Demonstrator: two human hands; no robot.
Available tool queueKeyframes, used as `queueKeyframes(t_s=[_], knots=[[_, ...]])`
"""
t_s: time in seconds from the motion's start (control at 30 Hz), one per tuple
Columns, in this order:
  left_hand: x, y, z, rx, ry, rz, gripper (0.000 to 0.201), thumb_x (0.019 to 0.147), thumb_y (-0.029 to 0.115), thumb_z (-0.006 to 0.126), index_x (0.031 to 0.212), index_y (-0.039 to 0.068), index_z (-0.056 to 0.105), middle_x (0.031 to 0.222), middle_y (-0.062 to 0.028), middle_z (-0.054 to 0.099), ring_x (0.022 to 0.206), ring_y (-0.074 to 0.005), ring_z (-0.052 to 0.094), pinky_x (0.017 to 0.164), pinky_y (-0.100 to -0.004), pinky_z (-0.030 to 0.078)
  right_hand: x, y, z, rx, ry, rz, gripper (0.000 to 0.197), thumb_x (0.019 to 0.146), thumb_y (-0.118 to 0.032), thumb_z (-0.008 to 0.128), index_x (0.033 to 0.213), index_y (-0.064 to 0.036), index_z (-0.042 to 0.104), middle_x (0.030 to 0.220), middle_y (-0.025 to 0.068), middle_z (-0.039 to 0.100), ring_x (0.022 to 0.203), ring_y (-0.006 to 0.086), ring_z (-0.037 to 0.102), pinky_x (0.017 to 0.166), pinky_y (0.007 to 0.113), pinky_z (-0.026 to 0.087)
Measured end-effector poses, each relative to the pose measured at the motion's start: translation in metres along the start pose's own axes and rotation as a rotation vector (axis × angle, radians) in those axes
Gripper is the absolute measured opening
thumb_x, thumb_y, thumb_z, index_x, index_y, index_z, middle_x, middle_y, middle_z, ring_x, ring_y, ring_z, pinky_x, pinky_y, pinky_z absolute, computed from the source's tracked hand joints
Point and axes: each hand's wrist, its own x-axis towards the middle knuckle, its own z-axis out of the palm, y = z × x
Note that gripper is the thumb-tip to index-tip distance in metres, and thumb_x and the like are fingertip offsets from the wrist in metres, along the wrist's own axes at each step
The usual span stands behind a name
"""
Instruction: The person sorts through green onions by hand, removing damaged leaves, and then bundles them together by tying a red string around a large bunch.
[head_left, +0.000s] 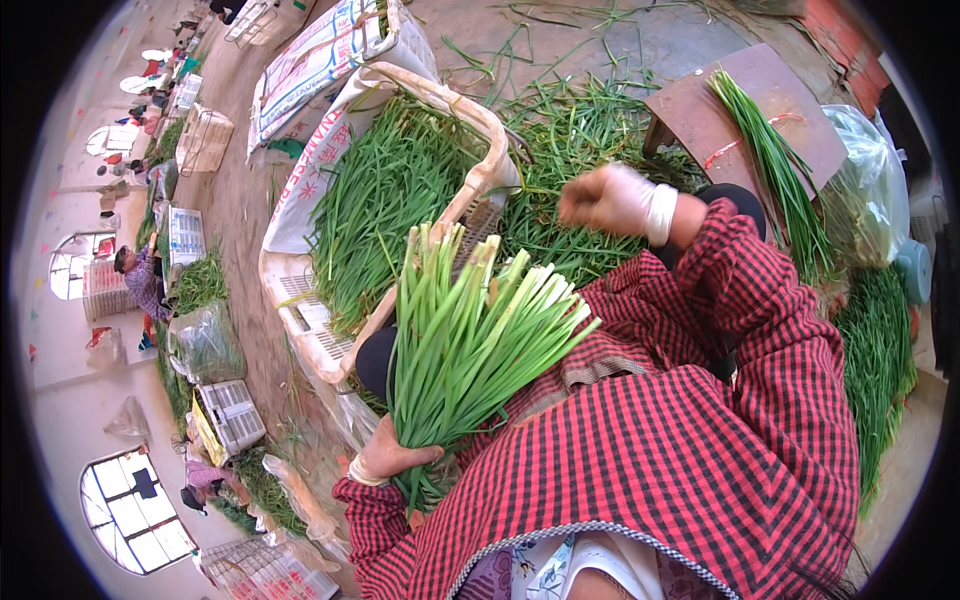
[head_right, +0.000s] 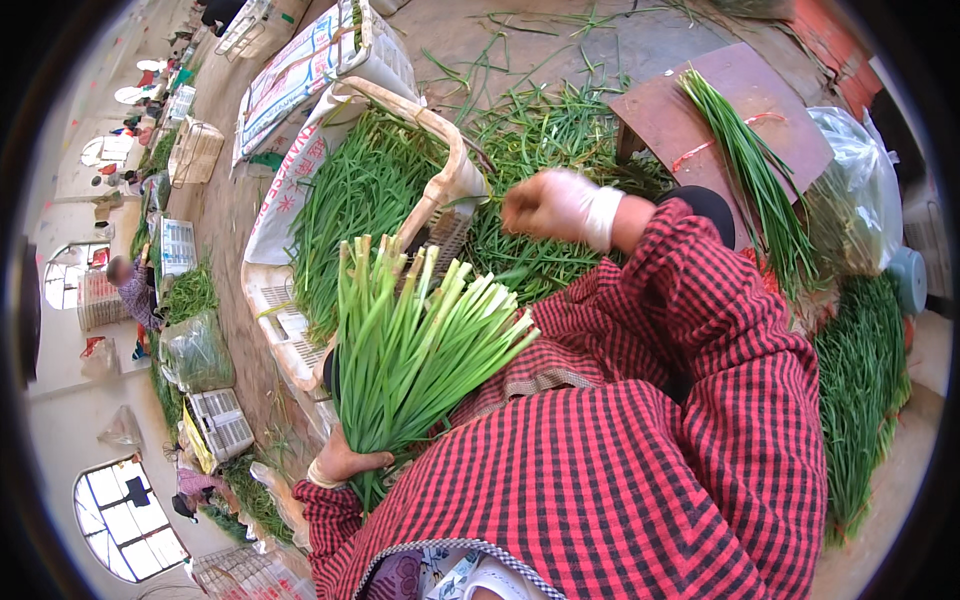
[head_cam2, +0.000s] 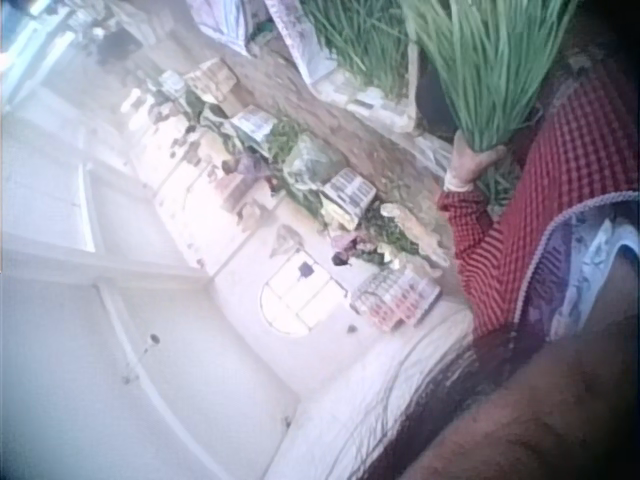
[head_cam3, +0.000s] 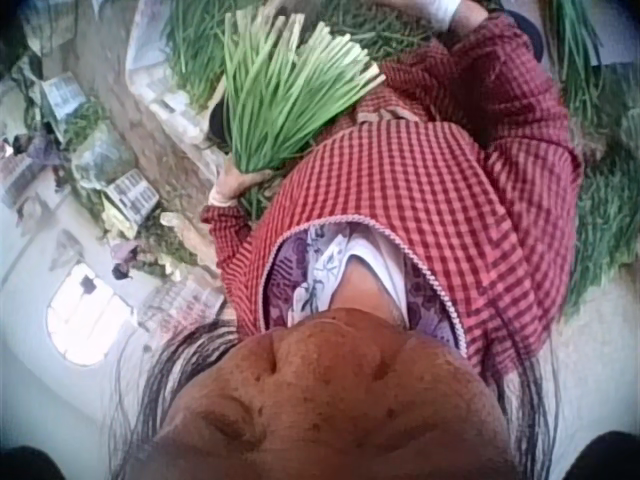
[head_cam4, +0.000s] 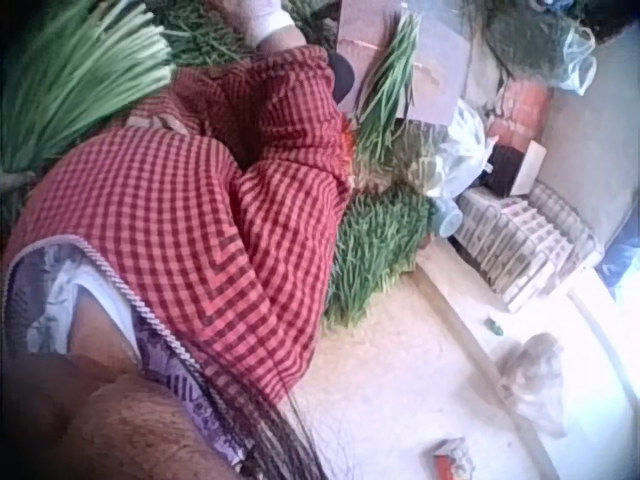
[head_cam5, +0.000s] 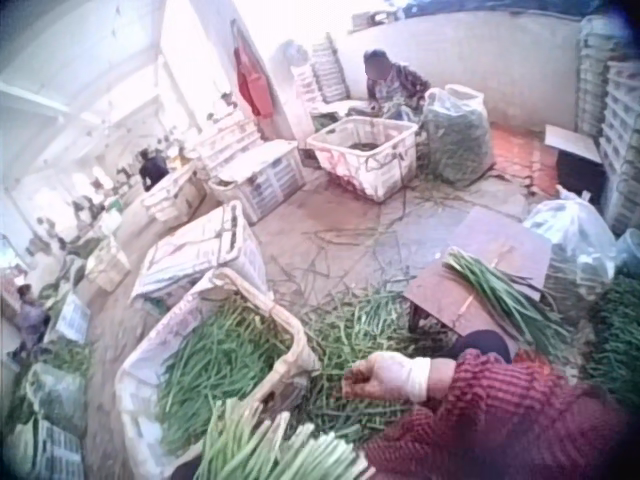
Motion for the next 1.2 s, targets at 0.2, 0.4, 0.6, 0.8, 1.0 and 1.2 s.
queueKeyframes(t_s=[0.2,0.4,0.6,0.8,1.0,1.2], knots=[[0.003,-0.011,-0.001,0.015,0.0,-0.034,0.067,0.071,0.008,0.085,0.131,0.0,0.056,0.117,-0.0068,0.068,0.105,-0.0169,0.061,0.098,-0.034,0.047,-0.023,-0.021,0.001,0.267,-0.055,-0.122,0.025,0.086,-0.027,0.078,0.098,-0.0053,0.074,0.102,0.0093,0.07,0.102,0.0209,0.066,0.092,0.036,0.052],[0.01,-0.006,0.0,0.104,-0.036,0.011,0.061,0.071,0.009,0.083,0.127,0.0,0.059,0.115,-0.0064,0.069,0.103,-0.0161,0.062,0.096,-0.0331,0.048,-0.026,-0.047,0.056,-0.578,0.086,-0.314,0.032,0.078,-0.036,0.072,0.086,-0.006,0.065,0.097,0.0095,0.064,0.094,0.0308,0.062,0.09,0.043,0.049],[0.004,-0.005,0.0,0.05,-0.032,0.013,0.059,0.072,0.01,0.083,0.126,0.0,0.061,0.115,-0.006,0.07,0.103,-0.0145,0.062,0.095,-0.0323,0.048,-0.024,-0.028,0.056,0.274,-0.09,-0.152,0.029,0.086,-0.029,0.075,0.104,-0.0061,0.071,0.128,0.019,0.06,0.122,0.0341,0.056,0.107,0.043,0.043],[0.008,-0.013,0.006,0.099,-0.028,0.039,0.058,0.072,0.011,0.081,0.126,0.001,0.061,0.111,-0.0081,0.071,0.097,-0.0168,0.066,0.091,-0.0333,0.051,-0.03,-0.029,0.07,0.006,-0.038,-0.26,0.018,0.08,-0.019,0.076,0.085,-0.0051,0.066,0.109,0.0156,0.064,0.105,0.0355,0.062,0.09,0.042,0.051],[0.003,-0.006,0.013,0.777,0.312,0.275,0.065,0.072,0.018,0.071,0.136,0.014,0.058,0.1,-0.0141,0.069,0.092,-0.0336,0.067,0.078,-0.0394,0.055,-0.026,0.034,0.002,-0.556,0.4,-0.06,0.003,0.078,-0.016,0.07,0.079,-0.0138,0.072,0.074,0.0088,0.068,0.072,0.0318,0.068,0.068,0.042,0.056],[0.009,0.002,0.014,1.18,0.516,0.274,0.092,0.063,0.006,0.072,0.149,0.027,0.046,0.103,-0.0084,0.064,0.087,-0.0295,0.068,0.073,-0.0403,0.055,-0.021,-0.043,-0.022,0.134,0.103,0.147,0.051,0.085,-0.045,0.073,0.113,-0.002,0.069,0.119,0.0191,0.065,0.112,0.0361,0.061,0.099,0.044,0.048]])
